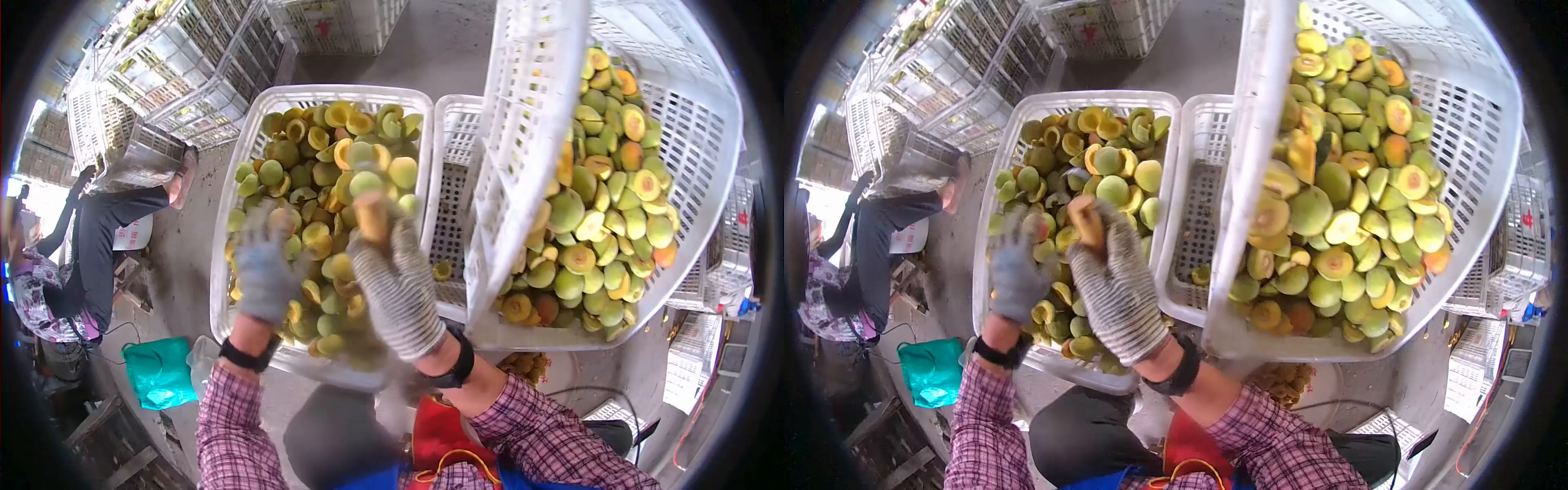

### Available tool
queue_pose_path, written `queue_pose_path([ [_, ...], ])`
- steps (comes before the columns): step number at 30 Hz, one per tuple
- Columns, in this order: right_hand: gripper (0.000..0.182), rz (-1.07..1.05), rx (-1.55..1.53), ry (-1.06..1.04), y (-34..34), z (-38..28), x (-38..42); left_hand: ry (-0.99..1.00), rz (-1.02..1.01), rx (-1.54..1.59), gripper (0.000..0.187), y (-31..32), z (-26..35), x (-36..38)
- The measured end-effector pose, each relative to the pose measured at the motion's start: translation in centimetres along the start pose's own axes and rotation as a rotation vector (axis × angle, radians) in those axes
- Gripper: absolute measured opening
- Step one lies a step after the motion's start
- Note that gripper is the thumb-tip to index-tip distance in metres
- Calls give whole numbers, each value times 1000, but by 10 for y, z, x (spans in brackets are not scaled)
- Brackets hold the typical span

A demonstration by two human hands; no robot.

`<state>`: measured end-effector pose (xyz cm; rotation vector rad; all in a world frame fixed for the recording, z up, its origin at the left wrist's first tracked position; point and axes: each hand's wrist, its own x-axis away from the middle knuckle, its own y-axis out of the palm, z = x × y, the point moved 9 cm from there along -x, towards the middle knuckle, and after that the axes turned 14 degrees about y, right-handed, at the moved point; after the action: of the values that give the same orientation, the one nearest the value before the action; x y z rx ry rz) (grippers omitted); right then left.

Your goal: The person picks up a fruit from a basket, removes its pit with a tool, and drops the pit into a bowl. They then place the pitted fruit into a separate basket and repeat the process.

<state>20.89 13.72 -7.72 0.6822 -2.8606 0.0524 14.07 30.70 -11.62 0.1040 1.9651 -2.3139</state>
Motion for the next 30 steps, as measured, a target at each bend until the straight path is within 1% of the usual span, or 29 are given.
queue_pose_path([
  [1, 46, 67, -32, 48, -5, 4, -12, -90, 143, -206, 62, -12, -26, -2],
  [2, 45, 125, -71, 18, -7, 2, -21, -104, 135, -198, 62, 0, -43, -7],
  [3, 45, 139, -184, 18, -6, 0, -31, -121, 88, -215, 63, 17, -60, -9],
  [4, 44, 145, -202, 76, -2, -1, -43, -138, 38, -231, 64, 28, -73, -8],
  [5, 43, 153, -218, 137, 4, -2, -55, -155, 26, -220, 64, 25, -67, -10],
  [6, 43, 217, -146, 72, 8, -13, -66, -95, -5, 3, 63, 31, -49, -15],
  [7, 43, 205, -134, 85, 18, -14, -84, -35, -30, 224, 63, 29, -31, -20],
  [8, 42, 240, -10, -37, 26, -28, -103, -51, -31, 233, 63, 19, -27, -19],
  [9, 41, 273, 112, -163, 35, -41, -121, 3, 37, 270, 58, 2, -19, -19],
  [10, 35, 328, 228, -211, 42, -47, -141, 57, 103, 308, 54, -10, -17, -18],
  [11, 29, 383, 345, -262, 48, -55, -160, 45, 102, 317, 54, -14, -28, -14],
  [13, 34, 395, 539, -258, 60, -63, -200, -172, 395, 453, 43, -38, -84, 9],
  [14, 36, 423, 634, -363, 63, -64, -223, -332, 525, 624, 39, -36, -120, 20],
  [15, 35, 434, 677, -475, 66, -62, -248, -492, 653, 791, 35, -30, -159, 33],
  [16, 33, 446, 722, -584, 68, -57, -269, -516, 625, 737, 31, -28, -193, 37],
  [17, 33, 437, 724, -577, 65, -48, -292, -538, 595, 687, 28, -25, -229, 37],
  [18, 34, 419, 811, -549, 65, -36, -316, -548, 589, 690, 28, -19, -261, 33],
  [19, 35, 403, 901, -519, 68, -26, -333, -530, 459, 510, 28, -12, -288, 22],
  [20, 35, 399, 908, -511, 74, -23, -336, -504, 328, 331, 27, -2, -310, 8],
  [21, 36, 392, 1021, -331, 73, -7, -346, -507, 321, 338, 27, 10, -331, -4],
  [22, 37, 382, 1131, -141, 71, 8, -350, -499, 222, 214, 30, 26, -348, -16],
  [23, 37, 379, 1142, -119, 73, 9, -347, -486, 118, 94, 33, 45, -362, -26],
  [24, 37, 380, 1155, -77, 74, 9, -345, -481, 100, 107, 33, 64, -377, -35],
  [25, 37, 385, 1168, -42, 73, 10, -347, -386, 81, 63, 32, 84, -385, -52],
  [26, 38, 398, 1182, -80, 74, 12, -350, -289, 65, 22, 32, 103, -390, -68],
  [27, 38, 406, 1201, -61, 71, 16, -351, -278, 56, 46, 32, 124, -398, -79],
  [29, 39, 415, 1256, -86, 75, 12, -352, -314, -19, -39, 37, 159, -409, -103],
  [30, 39, 400, 1268, -39, 74, 14, -354, -299, -22, -16, 37, 168, -411, -118],
])
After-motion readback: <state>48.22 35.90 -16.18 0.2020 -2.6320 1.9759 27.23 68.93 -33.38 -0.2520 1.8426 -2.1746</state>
